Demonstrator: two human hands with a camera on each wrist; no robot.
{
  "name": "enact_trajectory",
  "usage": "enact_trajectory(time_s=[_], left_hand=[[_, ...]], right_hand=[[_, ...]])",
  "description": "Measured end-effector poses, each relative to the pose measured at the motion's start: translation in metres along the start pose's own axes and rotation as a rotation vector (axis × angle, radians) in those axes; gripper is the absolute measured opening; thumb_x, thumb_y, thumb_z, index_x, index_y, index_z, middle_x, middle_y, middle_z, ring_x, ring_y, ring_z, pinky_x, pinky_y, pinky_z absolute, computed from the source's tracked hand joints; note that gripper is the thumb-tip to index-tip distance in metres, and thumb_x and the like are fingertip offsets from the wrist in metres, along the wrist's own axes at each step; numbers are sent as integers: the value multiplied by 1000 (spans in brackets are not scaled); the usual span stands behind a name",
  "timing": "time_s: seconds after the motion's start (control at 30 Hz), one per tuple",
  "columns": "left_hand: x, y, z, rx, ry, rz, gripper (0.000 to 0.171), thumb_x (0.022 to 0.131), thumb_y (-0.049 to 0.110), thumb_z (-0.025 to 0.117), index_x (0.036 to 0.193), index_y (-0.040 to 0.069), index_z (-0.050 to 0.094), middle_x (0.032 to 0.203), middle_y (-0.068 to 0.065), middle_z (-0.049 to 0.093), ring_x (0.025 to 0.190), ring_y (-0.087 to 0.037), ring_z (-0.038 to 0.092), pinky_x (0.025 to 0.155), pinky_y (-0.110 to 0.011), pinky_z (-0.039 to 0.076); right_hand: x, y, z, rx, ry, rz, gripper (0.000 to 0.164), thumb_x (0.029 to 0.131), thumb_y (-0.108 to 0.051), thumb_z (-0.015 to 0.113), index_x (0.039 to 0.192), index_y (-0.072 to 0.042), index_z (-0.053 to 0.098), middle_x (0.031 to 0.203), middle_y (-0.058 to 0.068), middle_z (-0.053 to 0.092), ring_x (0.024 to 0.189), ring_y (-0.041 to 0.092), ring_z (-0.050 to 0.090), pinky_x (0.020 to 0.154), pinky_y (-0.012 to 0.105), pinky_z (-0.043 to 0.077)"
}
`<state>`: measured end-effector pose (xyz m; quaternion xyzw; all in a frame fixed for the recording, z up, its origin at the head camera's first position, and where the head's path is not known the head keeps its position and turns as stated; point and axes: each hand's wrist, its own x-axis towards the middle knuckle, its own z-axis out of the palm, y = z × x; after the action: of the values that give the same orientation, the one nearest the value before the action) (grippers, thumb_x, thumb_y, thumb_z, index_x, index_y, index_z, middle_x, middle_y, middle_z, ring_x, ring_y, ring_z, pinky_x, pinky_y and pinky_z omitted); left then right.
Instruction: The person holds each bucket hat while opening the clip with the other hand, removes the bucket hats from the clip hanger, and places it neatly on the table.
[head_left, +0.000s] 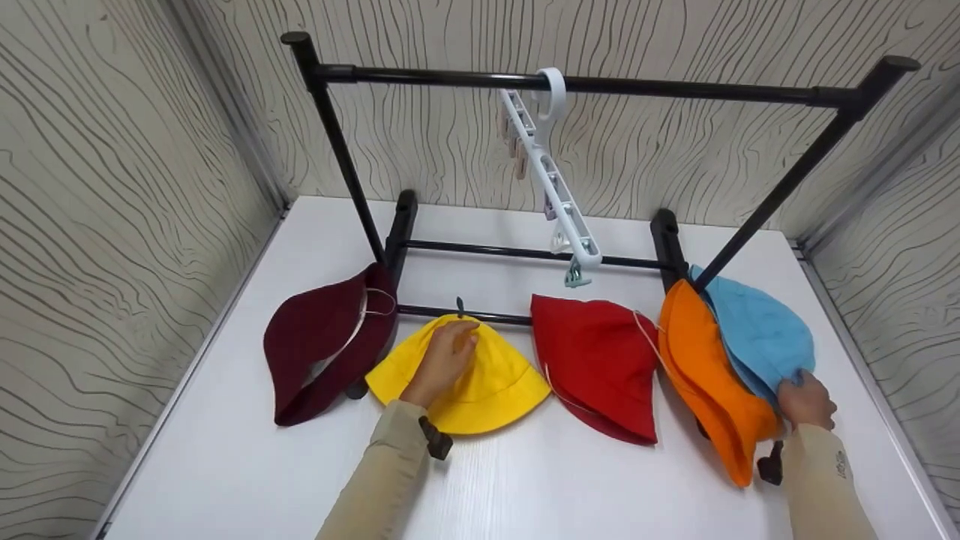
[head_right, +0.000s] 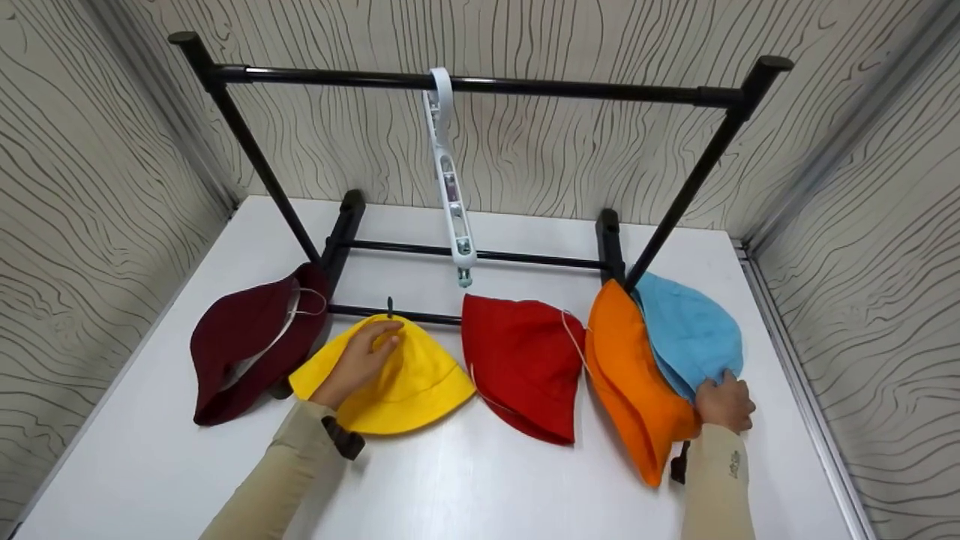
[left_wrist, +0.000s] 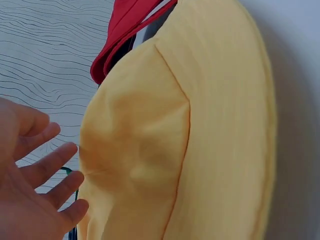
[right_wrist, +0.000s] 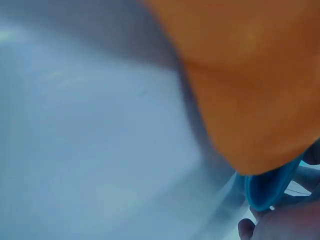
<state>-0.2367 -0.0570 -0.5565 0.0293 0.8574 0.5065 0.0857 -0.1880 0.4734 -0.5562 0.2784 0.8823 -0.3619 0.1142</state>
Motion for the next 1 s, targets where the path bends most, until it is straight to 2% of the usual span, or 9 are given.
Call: enact_trajectory(time_s=[0.13, 0.3, 0.4, 0.53, 0.63, 0.77, 1.0], left_hand=[[1, -2, -5, 124, 27, 2, 40, 102, 28, 47, 140, 14, 50, 150, -6, 42, 142, -27, 31, 117, -47, 25], [2, -2, -14, 390, 64, -9, 50, 103, 40, 37, 149, 21, 37, 159, -4, 25, 150, -29, 10, 120, -52, 10], [5, 1, -21, 553, 85, 10, 54, 103, 44, 33, 152, 21, 29, 161, -7, 18, 150, -33, 4, 119, -56, 4], [11, 7, -33, 708, 122, 27, 60, 102, 51, 31, 154, 22, 21, 162, -12, 10, 149, -38, 1, 117, -62, 0], [16, 14, -43, 778, 159, 25, 65, 100, 56, 31, 155, 25, 16, 162, -14, 7, 148, -40, -2, 115, -64, -2], [20, 24, -55, 817, 215, 40, 69, 97, 61, 32, 155, 27, 14, 162, -15, 4, 148, -41, -4, 114, -66, -5], [19, 40, -65, 904, 273, 88, 72, 95, 64, 32, 155, 29, 14, 162, -14, 0, 148, -42, -3, 113, -68, -1]], right_hand=[[2, -2, -1, -123, -16, -34, 63, 97, -25, 19, 144, 14, 3, 141, 45, 16, 115, 59, 27, 96, 69, 26], [2, -14, -2, -255, -9, -78, 64, 99, -30, 15, 142, 18, 8, 132, 47, 21, 108, 59, 33, 92, 68, 32], [0, -27, 1, -300, 8, -124, 68, 101, -36, 11, 142, 18, 10, 134, 48, 18, 113, 60, 28, 95, 71, 26], [-3, -46, 5, -331, 22, -200, 75, 101, -46, 9, 145, 15, 5, 144, 47, 3, 126, 64, 8, 102, 77, 8], [-6, -63, 10, -398, 69, -287, 80, 101, -52, 12, 145, 14, 9, 144, 47, 2, 128, 67, 3, 101, 79, 2], [-13, -87, 18, -482, 140, -414, 82, 100, -58, 17, 147, 10, 17, 146, 45, 5, 131, 67, 2, 101, 79, -3], [-36, -136, 28, -526, 147, -524, 83, 96, -65, 23, 153, -6, 14, 152, 37, 1, 135, 64, -3, 101, 78, -12]])
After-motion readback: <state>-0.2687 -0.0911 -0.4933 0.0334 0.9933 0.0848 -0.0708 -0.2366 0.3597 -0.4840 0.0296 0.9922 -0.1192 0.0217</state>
